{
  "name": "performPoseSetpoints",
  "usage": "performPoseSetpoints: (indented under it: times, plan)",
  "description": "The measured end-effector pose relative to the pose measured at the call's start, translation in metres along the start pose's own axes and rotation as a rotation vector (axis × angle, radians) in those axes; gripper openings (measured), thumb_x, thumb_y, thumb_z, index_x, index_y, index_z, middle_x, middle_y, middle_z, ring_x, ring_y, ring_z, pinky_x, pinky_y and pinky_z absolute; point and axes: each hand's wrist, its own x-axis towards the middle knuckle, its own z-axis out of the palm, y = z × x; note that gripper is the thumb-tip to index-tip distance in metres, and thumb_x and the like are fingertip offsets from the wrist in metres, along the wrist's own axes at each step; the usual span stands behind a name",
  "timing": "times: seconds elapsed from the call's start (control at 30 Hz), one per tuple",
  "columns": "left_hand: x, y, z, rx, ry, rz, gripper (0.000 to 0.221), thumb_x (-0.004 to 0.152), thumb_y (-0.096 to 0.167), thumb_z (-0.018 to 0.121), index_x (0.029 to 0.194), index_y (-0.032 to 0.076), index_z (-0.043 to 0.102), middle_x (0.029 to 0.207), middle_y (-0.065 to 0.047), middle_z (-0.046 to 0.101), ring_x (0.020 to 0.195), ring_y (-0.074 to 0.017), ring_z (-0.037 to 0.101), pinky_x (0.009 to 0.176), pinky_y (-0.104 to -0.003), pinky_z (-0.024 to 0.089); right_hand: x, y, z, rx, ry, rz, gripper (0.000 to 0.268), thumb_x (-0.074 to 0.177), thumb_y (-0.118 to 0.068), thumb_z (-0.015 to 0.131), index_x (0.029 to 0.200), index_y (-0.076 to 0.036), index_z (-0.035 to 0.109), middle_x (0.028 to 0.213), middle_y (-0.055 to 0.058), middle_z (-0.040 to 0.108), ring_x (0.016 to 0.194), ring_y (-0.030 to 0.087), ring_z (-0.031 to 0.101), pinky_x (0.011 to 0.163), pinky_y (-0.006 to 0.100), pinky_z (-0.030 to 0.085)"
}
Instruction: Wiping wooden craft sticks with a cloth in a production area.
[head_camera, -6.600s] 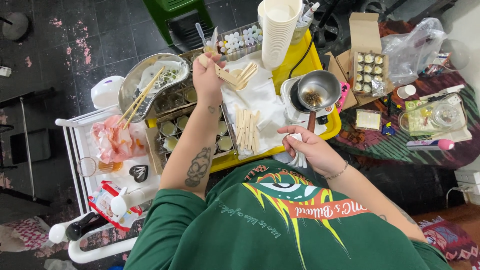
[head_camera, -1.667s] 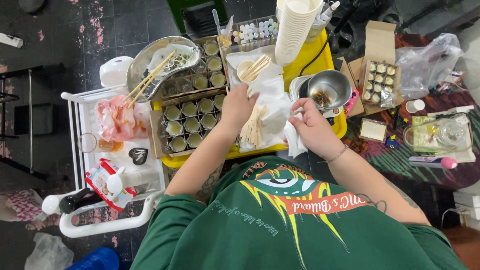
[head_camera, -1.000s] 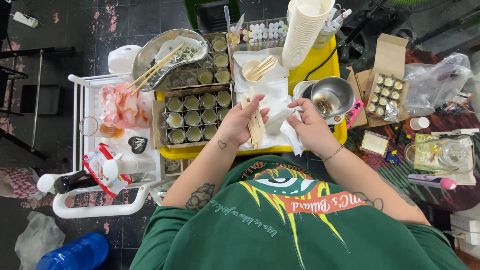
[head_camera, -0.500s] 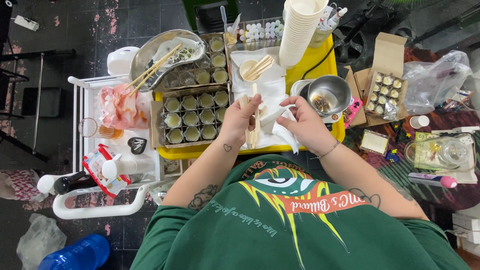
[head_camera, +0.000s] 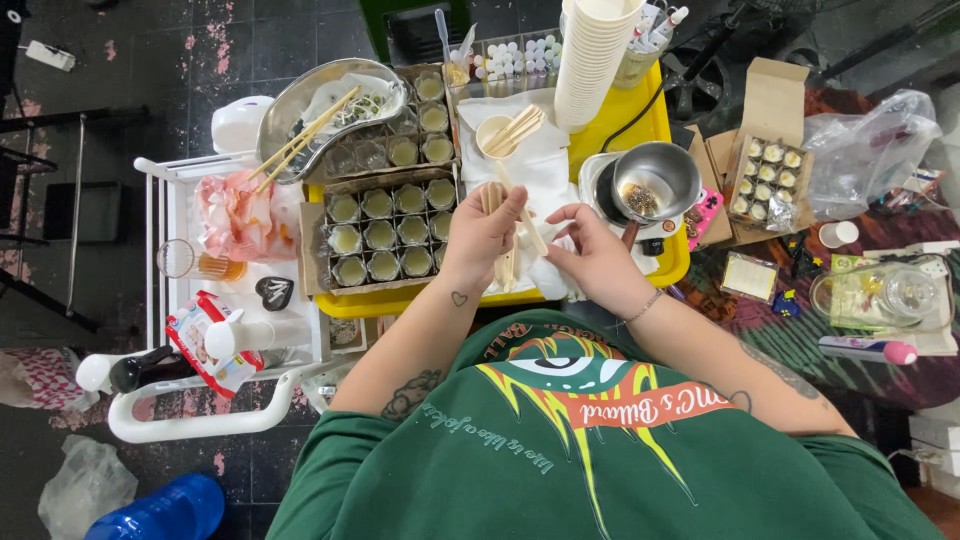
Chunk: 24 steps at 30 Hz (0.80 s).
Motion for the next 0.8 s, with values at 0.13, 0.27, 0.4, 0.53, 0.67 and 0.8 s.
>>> performPoseSetpoints:
  times: [0.13,0.27,0.4,0.53,0.67,0.8]
  plan:
    - [0.000,-0.005,-0.013,-0.019,0.037,-0.040,0.026,0.092,0.030,0.076,0.086,0.010,0.061,0.075,0.001,0.065,0.052,-0.0035,0.041,0.045,-0.021,0.029,-0.012,-0.001,-0.006,0.043,0.018,0.068,0.039,0.090,-0.009,0.075,0.123,-0.008,0.054,0.088,-0.002,0.056,0.072,0.005,0.050,0.062,0.021,0.043]
    - [0.001,-0.008,-0.021,-0.062,0.060,-0.087,0.029,0.096,0.029,0.078,0.086,0.010,0.058,0.073,0.002,0.056,0.054,-0.0026,0.039,0.045,-0.021,0.028,-0.024,0.000,-0.014,-0.082,0.079,0.044,0.041,0.090,-0.009,0.076,0.125,-0.008,0.055,0.092,-0.001,0.059,0.074,0.005,0.050,0.065,0.020,0.044]
    - [-0.001,-0.004,-0.023,-0.044,0.042,-0.120,0.026,0.094,0.029,0.075,0.089,0.010,0.058,0.077,-0.003,0.066,0.051,-0.0029,0.037,0.045,-0.021,0.029,-0.029,0.011,-0.026,0.058,0.089,0.096,0.041,0.091,-0.010,0.072,0.127,-0.008,0.052,0.089,-0.001,0.064,0.075,0.003,0.056,0.062,0.020,0.046]
    - [-0.004,-0.003,-0.026,-0.011,0.013,-0.153,0.025,0.095,0.030,0.073,0.094,0.009,0.061,0.082,-0.005,0.070,0.053,-0.0029,0.038,0.046,-0.021,0.031,-0.034,0.009,-0.037,0.025,0.140,0.110,0.039,0.093,-0.010,0.072,0.127,-0.007,0.053,0.085,0.000,0.064,0.073,0.005,0.056,0.062,0.022,0.046]
    - [-0.010,0.007,-0.023,0.045,-0.030,-0.156,0.023,0.097,0.028,0.071,0.100,0.006,0.064,0.086,-0.006,0.072,0.053,-0.0024,0.039,0.045,-0.021,0.030,-0.037,0.006,-0.043,0.029,0.179,0.145,0.038,0.094,-0.010,0.071,0.127,-0.007,0.053,0.085,-0.001,0.063,0.074,0.005,0.056,0.063,0.022,0.046]
    - [-0.014,0.012,-0.016,0.112,-0.097,-0.114,0.014,0.098,0.018,0.068,0.106,0.007,0.065,0.087,-0.002,0.069,0.061,-0.0027,0.050,0.045,-0.021,0.031,-0.036,0.008,-0.034,-0.009,0.224,0.057,0.034,0.092,-0.008,0.073,0.122,-0.006,0.056,0.092,-0.002,0.065,0.080,0.004,0.059,0.068,0.020,0.049]
